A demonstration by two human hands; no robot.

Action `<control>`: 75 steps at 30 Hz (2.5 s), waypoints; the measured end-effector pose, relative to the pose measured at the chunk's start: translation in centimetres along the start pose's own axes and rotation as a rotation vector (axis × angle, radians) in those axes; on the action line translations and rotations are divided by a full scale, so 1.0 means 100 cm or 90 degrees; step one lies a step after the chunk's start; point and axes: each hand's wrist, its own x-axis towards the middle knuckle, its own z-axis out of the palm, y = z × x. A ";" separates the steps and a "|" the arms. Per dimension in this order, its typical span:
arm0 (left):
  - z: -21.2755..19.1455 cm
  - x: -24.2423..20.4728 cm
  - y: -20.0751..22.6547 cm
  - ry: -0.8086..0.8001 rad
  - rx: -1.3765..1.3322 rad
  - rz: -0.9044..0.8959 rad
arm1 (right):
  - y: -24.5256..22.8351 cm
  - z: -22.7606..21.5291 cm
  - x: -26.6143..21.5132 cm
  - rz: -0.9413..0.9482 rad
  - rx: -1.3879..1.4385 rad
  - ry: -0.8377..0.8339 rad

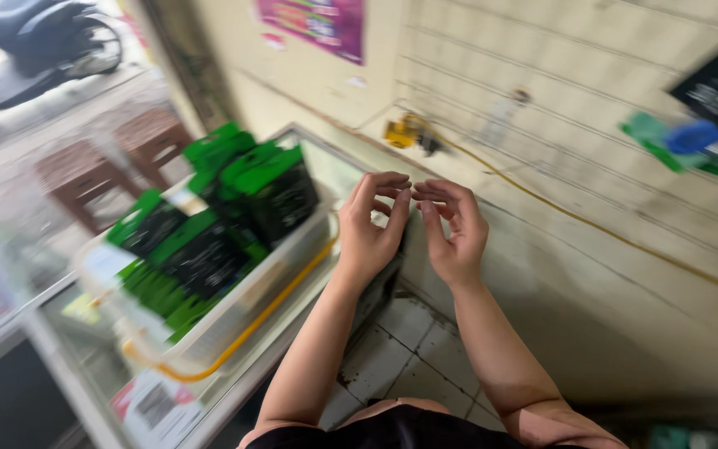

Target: The person organizes packaged charging cables by removing them from a display rack and placing them into a cardboard box on a glass counter.

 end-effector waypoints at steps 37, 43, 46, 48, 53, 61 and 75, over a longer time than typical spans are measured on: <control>0.425 0.063 -0.053 -0.133 -0.036 0.041 | 0.076 -0.377 0.097 0.007 -0.379 0.255; 0.404 0.064 -0.038 -0.116 0.049 0.037 | 0.074 -0.370 0.094 0.001 -0.193 0.221; 0.387 0.059 -0.024 -0.132 -0.043 -0.018 | 0.051 -0.360 0.088 -0.029 -0.154 0.195; 0.380 0.056 -0.015 -0.136 -0.066 -0.008 | 0.039 -0.356 0.087 -0.016 -0.144 0.201; 0.368 0.058 -0.009 -0.122 -0.086 0.057 | 0.021 -0.352 0.087 0.018 -0.092 0.194; 0.384 0.071 -0.033 -0.206 -0.194 -0.078 | 0.009 -0.352 0.089 0.064 -0.043 0.186; 0.351 0.071 -0.006 -0.254 -0.410 -0.144 | -0.027 -0.324 0.084 -0.010 -0.057 0.150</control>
